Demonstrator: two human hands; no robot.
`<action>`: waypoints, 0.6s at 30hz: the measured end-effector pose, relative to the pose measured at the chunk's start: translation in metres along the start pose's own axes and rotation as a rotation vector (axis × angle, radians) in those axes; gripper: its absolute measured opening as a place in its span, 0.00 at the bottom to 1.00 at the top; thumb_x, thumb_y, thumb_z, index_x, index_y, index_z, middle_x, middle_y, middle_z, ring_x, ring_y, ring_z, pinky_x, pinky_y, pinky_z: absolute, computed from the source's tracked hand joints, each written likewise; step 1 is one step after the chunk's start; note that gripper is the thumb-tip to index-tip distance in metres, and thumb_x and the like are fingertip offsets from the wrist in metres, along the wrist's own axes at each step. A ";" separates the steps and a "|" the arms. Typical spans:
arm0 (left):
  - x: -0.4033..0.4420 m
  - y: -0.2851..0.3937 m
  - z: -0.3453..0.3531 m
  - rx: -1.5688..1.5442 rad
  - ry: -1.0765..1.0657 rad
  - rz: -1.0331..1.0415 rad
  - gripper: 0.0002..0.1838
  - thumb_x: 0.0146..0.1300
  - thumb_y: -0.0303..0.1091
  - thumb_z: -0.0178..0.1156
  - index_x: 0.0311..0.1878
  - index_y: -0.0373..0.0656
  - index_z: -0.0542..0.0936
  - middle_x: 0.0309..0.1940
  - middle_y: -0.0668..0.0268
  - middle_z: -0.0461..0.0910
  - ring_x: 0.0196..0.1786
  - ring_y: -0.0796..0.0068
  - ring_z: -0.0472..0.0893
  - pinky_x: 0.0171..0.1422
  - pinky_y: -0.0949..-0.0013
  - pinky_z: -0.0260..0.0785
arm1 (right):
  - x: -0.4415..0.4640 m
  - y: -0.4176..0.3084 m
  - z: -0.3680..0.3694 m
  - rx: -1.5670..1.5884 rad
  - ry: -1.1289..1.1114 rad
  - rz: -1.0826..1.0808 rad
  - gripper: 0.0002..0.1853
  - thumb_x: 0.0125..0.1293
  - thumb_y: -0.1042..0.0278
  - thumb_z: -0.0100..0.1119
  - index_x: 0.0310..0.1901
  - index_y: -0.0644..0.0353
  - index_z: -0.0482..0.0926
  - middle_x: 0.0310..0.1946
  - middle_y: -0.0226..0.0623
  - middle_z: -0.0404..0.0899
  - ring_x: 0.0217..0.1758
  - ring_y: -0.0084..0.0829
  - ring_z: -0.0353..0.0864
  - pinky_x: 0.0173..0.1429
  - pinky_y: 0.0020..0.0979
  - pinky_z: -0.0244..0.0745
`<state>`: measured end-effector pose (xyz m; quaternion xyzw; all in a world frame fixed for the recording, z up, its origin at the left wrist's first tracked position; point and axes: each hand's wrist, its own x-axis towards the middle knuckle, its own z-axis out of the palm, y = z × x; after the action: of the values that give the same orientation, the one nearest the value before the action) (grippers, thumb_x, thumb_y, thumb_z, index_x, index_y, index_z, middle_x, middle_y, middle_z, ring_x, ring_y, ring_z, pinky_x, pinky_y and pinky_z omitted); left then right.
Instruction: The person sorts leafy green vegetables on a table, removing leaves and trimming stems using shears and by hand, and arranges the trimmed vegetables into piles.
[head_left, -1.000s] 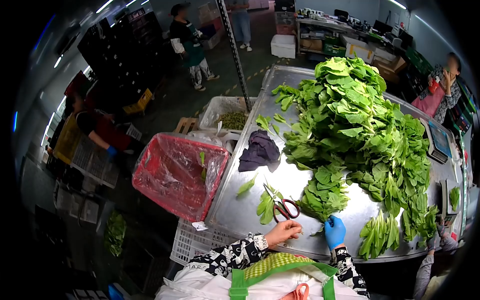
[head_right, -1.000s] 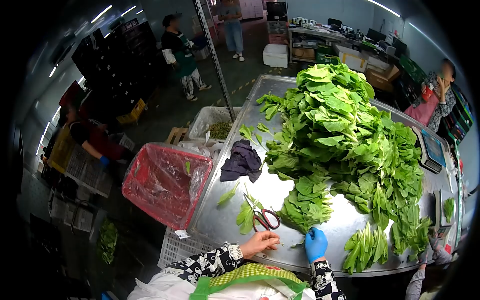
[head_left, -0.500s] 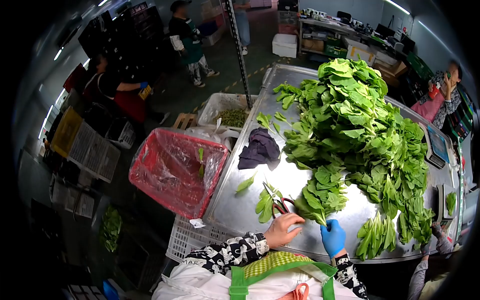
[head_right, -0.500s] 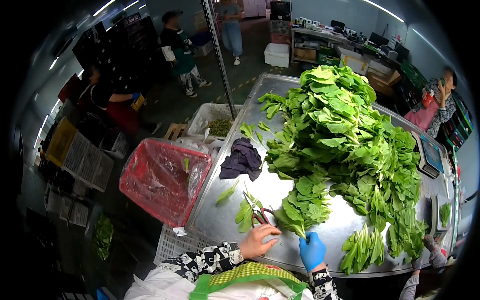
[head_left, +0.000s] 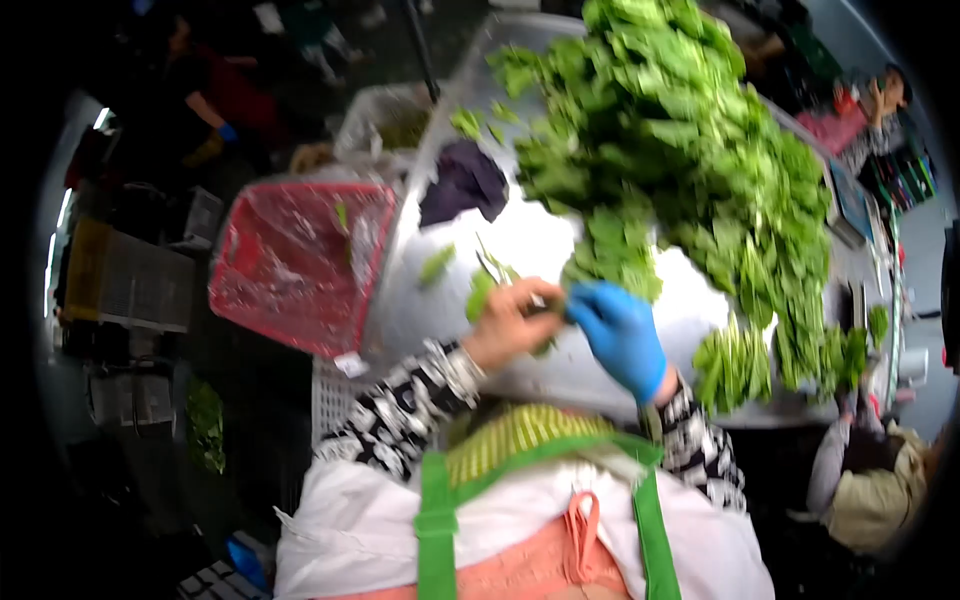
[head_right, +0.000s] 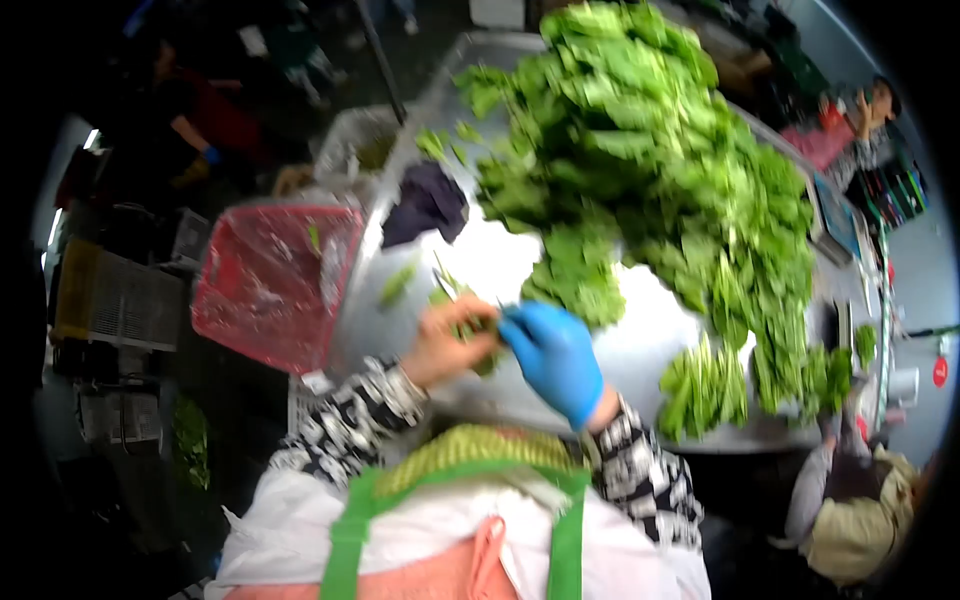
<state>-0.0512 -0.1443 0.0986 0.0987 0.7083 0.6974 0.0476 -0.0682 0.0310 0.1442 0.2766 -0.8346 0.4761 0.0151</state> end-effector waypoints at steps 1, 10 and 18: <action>-0.009 -0.004 0.004 -0.042 0.019 -0.056 0.12 0.51 0.20 0.66 0.40 0.40 0.79 0.30 0.67 0.82 0.27 0.83 0.79 0.27 0.77 0.73 | -0.011 0.005 0.010 0.093 0.043 0.058 0.05 0.60 0.74 0.57 0.36 0.63 0.80 0.27 0.43 0.78 0.27 0.39 0.78 0.32 0.32 0.72; -0.027 -0.025 -0.067 -0.471 0.204 -0.205 0.14 0.57 0.22 0.64 0.47 0.31 0.77 0.40 0.61 0.81 0.40 0.77 0.80 0.49 0.74 0.75 | 0.032 0.027 0.028 0.502 0.117 0.336 0.08 0.64 0.73 0.55 0.39 0.69 0.79 0.27 0.36 0.81 0.30 0.22 0.80 0.37 0.22 0.74; -0.037 -0.027 -0.069 -0.554 0.203 -0.256 0.16 0.56 0.23 0.65 0.47 0.30 0.77 0.40 0.60 0.81 0.41 0.75 0.80 0.50 0.74 0.74 | 0.041 0.033 0.061 0.445 -0.169 0.281 0.26 0.59 0.55 0.64 0.52 0.67 0.75 0.41 0.46 0.81 0.43 0.32 0.81 0.47 0.30 0.75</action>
<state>-0.0311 -0.2200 0.0709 -0.0778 0.4995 0.8582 0.0890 -0.1039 -0.0232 0.0969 0.1934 -0.7380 0.6204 -0.1819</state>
